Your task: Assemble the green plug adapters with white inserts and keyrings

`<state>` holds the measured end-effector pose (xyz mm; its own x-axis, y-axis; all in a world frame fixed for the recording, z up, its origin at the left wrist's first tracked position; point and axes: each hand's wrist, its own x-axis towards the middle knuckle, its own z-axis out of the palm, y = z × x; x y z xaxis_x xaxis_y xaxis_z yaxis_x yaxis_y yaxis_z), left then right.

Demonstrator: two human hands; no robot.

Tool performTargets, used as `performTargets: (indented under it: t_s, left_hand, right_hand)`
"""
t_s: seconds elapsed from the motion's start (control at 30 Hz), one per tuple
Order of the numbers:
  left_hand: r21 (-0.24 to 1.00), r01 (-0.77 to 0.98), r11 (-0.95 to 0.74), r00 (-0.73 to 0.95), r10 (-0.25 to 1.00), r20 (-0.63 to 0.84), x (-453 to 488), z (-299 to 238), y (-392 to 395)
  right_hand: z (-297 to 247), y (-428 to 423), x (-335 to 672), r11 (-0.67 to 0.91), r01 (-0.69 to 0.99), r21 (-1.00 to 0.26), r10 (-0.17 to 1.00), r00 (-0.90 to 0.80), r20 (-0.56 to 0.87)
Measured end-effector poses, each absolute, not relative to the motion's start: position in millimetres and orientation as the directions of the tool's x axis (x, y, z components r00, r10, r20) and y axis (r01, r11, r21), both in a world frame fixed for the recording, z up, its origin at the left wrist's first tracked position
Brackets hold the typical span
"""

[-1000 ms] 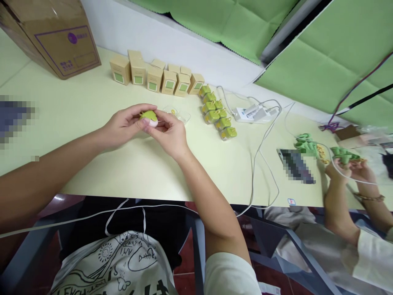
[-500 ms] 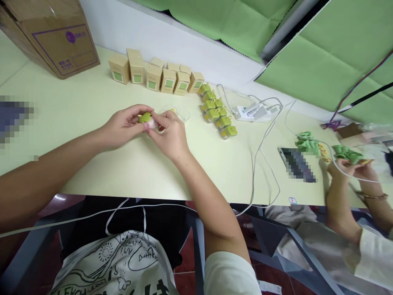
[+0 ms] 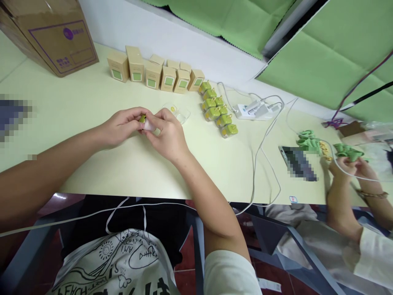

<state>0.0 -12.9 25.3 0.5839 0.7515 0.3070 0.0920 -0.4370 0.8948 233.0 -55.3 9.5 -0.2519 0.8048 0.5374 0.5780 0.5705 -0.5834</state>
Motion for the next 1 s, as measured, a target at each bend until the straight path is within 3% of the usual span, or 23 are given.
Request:
performTargets:
  t_s: [0.27, 0.6, 1.0]
  left_hand:
    - [0.867, 0.098, -0.488, 0.539, 0.758, 0.366, 2.7, 26.6, -14.6]
    - [0.856, 0.137, -0.498, 0.511, 0.776, 0.369, 5.7, 35.1, -21.7]
    - [0.817, 0.147, -0.557, 0.420, 0.783, 0.459, 10.6, 26.7, -22.7]
  right_hand:
    - [12.5, -60.9, 226.2, 0.584, 0.630, -0.513, 0.770, -0.228, 0.596]
    - [10.8, -65.1, 222.3, 0.655, 0.716, -0.240, 0.612, -0.317, 0.724]
    - [9.2, -68.8, 215.2, 0.654, 0.729, -0.203, 0.596, -0.331, 0.732]
